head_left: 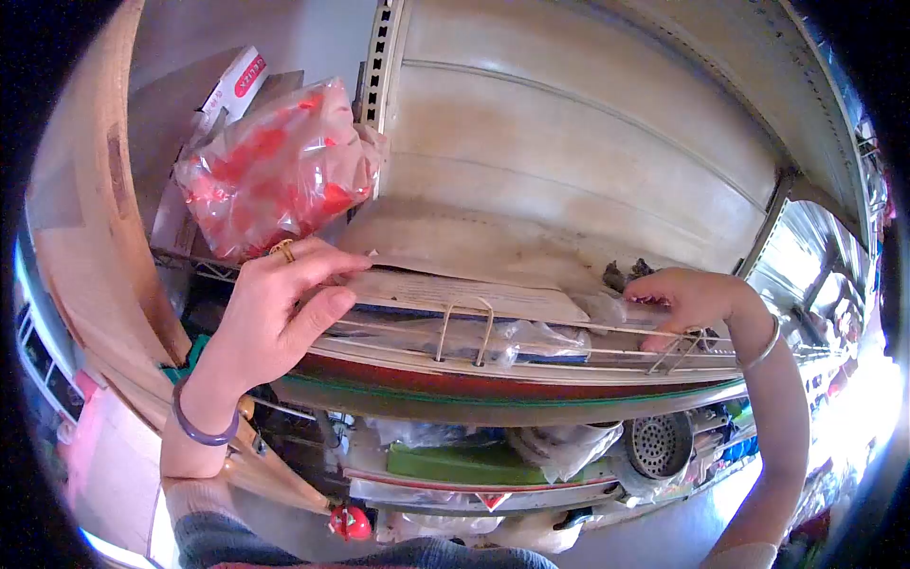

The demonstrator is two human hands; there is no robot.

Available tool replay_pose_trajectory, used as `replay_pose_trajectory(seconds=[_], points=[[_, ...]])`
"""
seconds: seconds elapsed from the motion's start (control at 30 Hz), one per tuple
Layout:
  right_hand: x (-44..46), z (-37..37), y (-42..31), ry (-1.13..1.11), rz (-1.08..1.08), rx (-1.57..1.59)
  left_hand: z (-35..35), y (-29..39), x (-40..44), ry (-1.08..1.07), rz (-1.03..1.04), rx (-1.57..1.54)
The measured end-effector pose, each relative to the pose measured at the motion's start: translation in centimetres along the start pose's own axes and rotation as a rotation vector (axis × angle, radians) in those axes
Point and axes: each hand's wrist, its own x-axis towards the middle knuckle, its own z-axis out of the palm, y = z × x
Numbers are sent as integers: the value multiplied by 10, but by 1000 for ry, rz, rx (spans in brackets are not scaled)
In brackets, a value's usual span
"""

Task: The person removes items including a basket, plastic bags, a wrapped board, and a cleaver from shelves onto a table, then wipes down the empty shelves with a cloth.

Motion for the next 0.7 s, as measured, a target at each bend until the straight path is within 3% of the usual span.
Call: replay_pose_trajectory(seconds=[0.13, 0.3, 0.33, 0.57, 0.7], points=[[6, -3, -9, -58, 49, -62, -5, -5, 3, -39, -14, 40], [7, -2, -4, -16, -43, -28, -11, -1, 3, -104, -155, 90], [6, -1, -5, -17, -45, 0, -12, -3, 3, -91, -96, 100], [8, -1, -4, 0, -25, 60, -9, -12, 5, -118, -277, -225], [4, -2, -4, 44, -3, 58, -7, -10, 7, -141, -298, -163]])
